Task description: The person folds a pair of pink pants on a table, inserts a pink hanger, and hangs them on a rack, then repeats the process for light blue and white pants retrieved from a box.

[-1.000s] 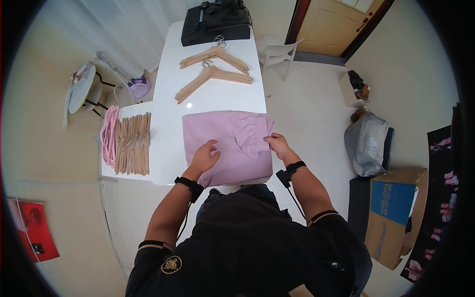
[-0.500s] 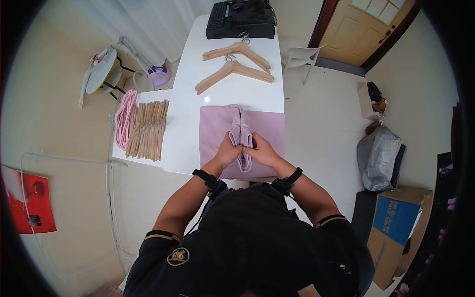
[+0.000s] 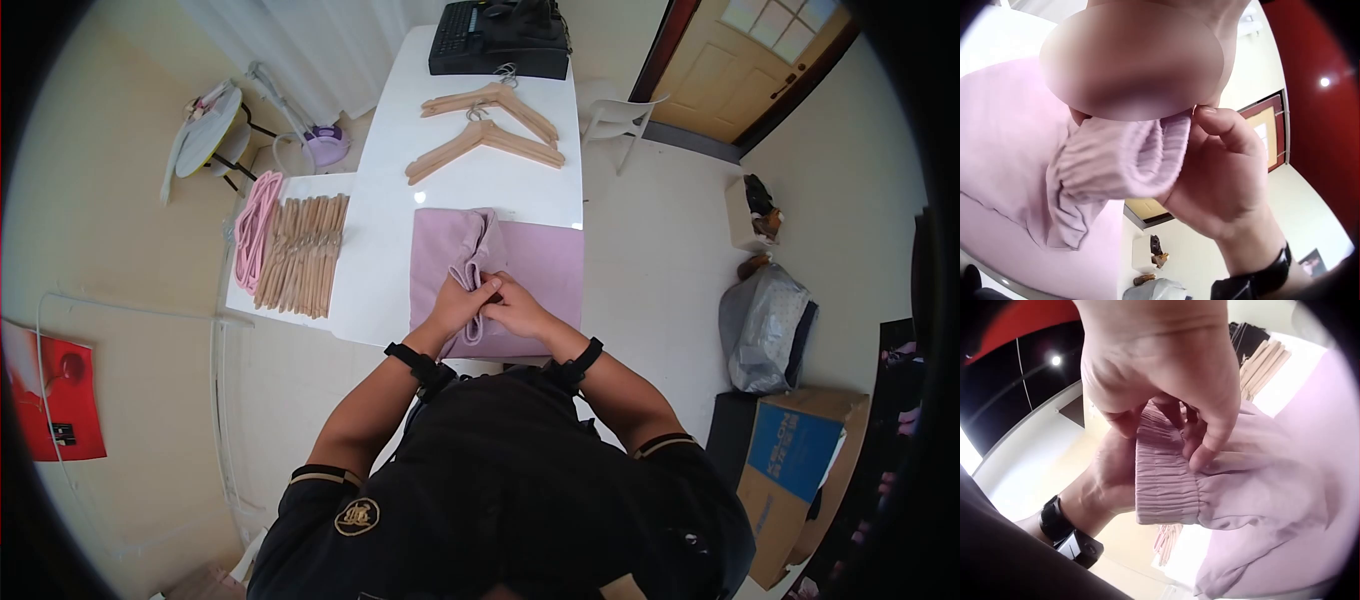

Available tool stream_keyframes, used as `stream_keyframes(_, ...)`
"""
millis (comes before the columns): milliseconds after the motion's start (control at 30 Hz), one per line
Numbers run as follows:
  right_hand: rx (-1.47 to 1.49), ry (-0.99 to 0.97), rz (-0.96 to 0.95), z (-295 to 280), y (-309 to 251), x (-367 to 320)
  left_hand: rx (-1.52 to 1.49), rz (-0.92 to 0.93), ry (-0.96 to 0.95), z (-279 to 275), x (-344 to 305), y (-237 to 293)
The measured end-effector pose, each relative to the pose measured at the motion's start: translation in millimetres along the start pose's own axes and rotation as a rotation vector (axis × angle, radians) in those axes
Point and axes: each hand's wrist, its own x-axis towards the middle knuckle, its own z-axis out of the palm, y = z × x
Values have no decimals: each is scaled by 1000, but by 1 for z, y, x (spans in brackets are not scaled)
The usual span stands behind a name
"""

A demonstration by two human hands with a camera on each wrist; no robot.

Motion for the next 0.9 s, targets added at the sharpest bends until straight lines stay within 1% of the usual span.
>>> stream_keyframes(33,-2,6,2,3,6,-1,-92,-76,-34,-3,-1,1)
stream_keyframes(100,277,-116,39,6,13,-3,-113,-72,-49,-12,2,-21)
stream_keyframes(133,425,-121,79,2,9,-7,-135,-70,-57,-17,1,-22)
stream_keyframes(167,422,-112,83,-6,12,-10,-139,-70,-66,-23,0,-22)
stream_keyframes(233,541,29,234,-28,27,-23,-452,-153,28,-39,-9,11)
stream_keyframes(300,179,278,274,-51,80,-47,-493,-186,62,-70,-15,39)
stream_keyframes(367,-404,497,516,-68,101,-87,-436,-142,82,-112,-25,70)
stream_keyframes(433,-361,533,834,-70,147,-126,-249,-80,103,-167,-40,94)
stream_keyframes(467,-358,527,838,-67,149,-138,-164,-107,161,-189,-49,108)
stream_keyframes(500,107,508,1011,-62,149,-150,-75,-136,221,-209,-58,120)
stream_keyframes(533,582,467,1152,-57,150,-156,-87,-142,255,-230,-66,127)
stream_keyframes(567,586,457,1152,-50,156,-157,-99,-146,291,-248,-74,130)
stream_keyframes(600,911,635,1066,-42,168,-156,-92,-149,300,-263,-81,131)
stream_keyframes(633,1235,810,955,-35,169,-152,-55,-184,341,-276,-88,133)
stream_keyframes(667,1442,790,835,-36,170,-148,-17,-216,380,-288,-94,136)
stream_keyframes(700,1454,784,837,-34,177,-143,-5,-219,382,-301,-98,134)
stream_keyframes(767,1526,712,640,-40,221,-143,93,-237,362,-319,-102,122)
stream_keyframes(800,1448,796,644,-47,239,-144,97,-235,365,-320,-102,117)
stream_keyframes(867,1224,1145,551,-67,222,-135,219,-300,414,-321,-101,109)
stream_keyframes(900,1237,1159,491,-85,231,-138,219,-300,415,-322,-98,103)
